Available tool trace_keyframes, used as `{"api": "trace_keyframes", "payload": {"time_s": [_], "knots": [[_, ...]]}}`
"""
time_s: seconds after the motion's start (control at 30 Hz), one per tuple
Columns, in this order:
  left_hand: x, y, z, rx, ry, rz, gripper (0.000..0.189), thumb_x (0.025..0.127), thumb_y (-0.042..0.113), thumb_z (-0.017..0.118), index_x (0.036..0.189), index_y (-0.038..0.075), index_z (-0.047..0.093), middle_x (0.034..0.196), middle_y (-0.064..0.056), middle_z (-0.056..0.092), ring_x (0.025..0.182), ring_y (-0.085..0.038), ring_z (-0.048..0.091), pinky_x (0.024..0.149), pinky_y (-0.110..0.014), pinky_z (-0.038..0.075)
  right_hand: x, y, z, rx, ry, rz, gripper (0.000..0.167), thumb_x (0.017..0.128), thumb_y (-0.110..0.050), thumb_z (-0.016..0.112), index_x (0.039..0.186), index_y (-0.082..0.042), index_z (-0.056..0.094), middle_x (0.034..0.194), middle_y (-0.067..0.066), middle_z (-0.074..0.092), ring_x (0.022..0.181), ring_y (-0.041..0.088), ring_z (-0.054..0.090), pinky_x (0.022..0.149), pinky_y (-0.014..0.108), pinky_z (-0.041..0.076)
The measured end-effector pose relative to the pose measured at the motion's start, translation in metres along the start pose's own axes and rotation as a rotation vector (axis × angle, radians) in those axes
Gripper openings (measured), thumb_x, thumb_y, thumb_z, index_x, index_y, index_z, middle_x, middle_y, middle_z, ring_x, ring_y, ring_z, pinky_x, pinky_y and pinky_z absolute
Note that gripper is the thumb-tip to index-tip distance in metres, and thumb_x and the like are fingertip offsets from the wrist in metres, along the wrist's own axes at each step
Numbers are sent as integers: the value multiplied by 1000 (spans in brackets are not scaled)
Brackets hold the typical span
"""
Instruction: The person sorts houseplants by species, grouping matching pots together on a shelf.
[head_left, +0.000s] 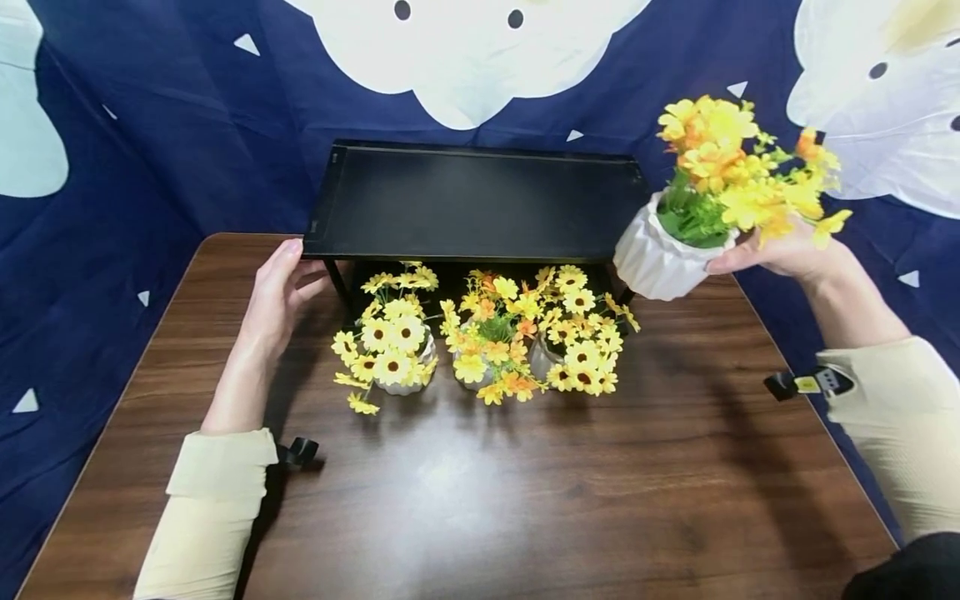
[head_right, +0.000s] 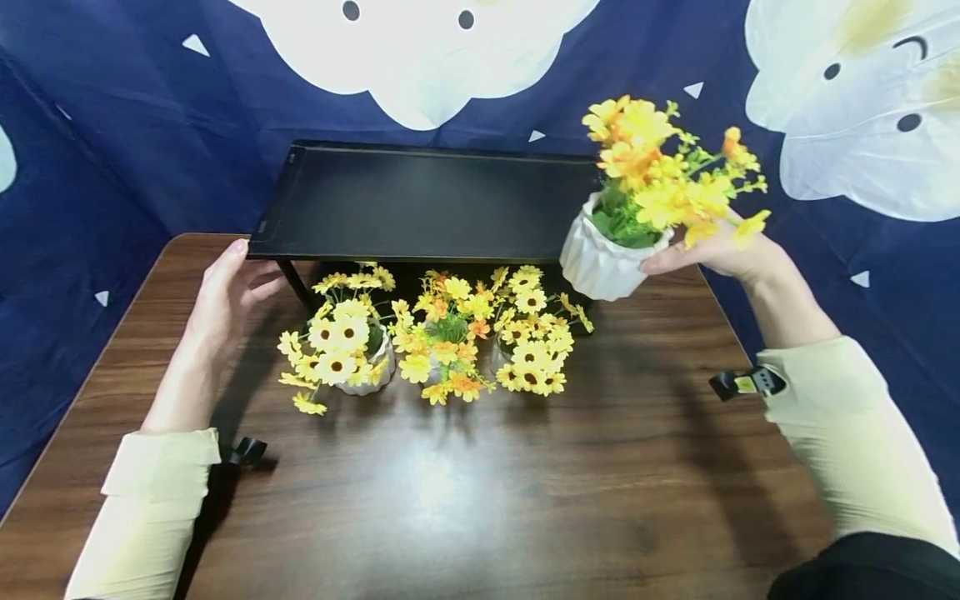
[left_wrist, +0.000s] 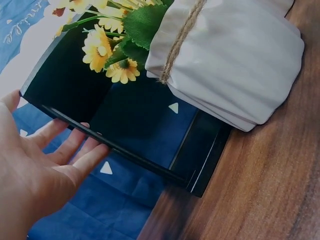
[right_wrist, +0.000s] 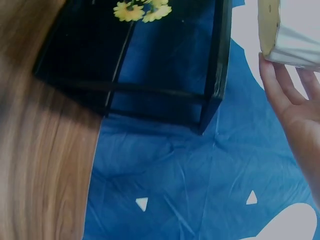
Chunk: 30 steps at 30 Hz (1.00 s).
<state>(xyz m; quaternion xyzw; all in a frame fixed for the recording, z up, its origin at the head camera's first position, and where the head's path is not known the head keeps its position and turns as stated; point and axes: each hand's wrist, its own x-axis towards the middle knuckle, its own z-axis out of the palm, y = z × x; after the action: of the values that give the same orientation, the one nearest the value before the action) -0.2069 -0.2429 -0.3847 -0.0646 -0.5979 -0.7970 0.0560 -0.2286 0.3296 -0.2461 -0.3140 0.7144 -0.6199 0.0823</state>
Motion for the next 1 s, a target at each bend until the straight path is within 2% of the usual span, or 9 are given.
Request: {"api": "trace_keyframes", "payload": {"time_s": [0.2,0.33,0.63,0.8,0.9,1.0], "knots": [[-1,-1,0,6,1,2,22,107,32,52,115,19,68,109,7,69,103,-12,65,89,-22,58,25,-1,11,43,33,28,73,62,37,63,126,0,64,114,5,75,101,13,71,86,23,58],[0,-1,2,6,-2,-1,22,107,32,52,114,19,68,109,7,69,102,-11,65,89,-22,57,40,-4,17,64,34,44,74,63,36,63,127,-1,64,115,6,75,101,14,70,88,24,58],[-2,2,2,-8,-2,-2,21,107,31,53,113,18,68,108,6,69,102,-12,66,88,-22,58,81,-4,35,108,-3,40,76,72,32,64,137,-6,56,131,6,67,117,15,62,98,24,54],[-4,5,-2,-12,-1,1,21,107,29,52,114,18,68,109,6,68,102,-12,65,88,-22,58,106,-6,50,81,-10,105,82,75,24,70,145,-10,44,139,3,58,129,15,54,105,22,50],[-7,5,-5,-9,5,5,21,107,30,52,114,18,68,110,6,68,102,-12,65,87,-22,58,124,-6,60,70,-26,120,78,76,21,71,144,-6,44,140,6,56,132,19,52,107,24,49],[-9,6,-7,-12,6,4,21,107,30,53,114,17,68,109,5,67,101,-11,65,86,-21,58,141,-6,69,56,-59,90,73,77,19,72,141,-4,48,138,8,58,131,21,53,108,26,49]]}}
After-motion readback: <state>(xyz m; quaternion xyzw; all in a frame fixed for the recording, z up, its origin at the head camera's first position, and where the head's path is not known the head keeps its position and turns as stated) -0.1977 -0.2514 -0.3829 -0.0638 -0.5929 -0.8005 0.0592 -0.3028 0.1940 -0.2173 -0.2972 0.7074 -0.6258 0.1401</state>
